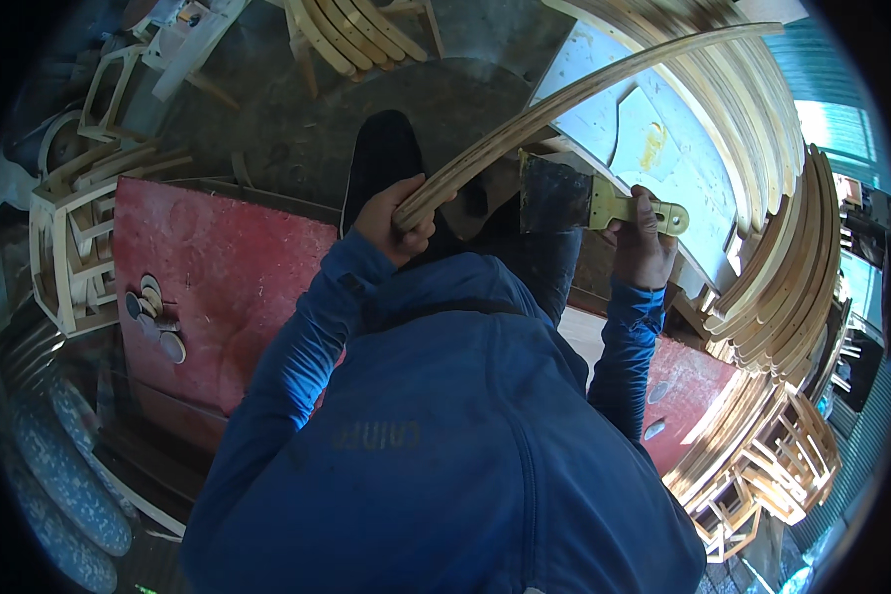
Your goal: Applying wood filler to curved wooden furniture parts using a putty knife.
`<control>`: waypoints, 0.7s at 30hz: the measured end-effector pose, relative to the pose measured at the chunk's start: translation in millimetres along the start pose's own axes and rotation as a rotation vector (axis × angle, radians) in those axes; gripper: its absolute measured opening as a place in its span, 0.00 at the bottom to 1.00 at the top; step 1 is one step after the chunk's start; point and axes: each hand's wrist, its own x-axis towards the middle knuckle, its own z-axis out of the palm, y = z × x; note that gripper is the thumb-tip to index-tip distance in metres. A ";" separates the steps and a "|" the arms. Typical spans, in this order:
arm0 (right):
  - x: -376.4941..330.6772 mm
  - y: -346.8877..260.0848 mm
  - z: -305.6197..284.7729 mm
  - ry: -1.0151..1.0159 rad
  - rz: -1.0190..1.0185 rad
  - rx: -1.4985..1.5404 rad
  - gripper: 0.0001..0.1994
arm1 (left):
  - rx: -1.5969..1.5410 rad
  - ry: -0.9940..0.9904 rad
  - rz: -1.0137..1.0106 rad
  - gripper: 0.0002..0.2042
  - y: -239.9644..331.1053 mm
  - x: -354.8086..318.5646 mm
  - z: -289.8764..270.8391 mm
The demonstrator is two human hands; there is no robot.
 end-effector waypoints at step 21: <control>13.5 -1.7 -9.9 0.108 -0.117 0.037 0.16 | 0.040 -0.046 -0.023 0.25 -0.8 -2.1 -0.1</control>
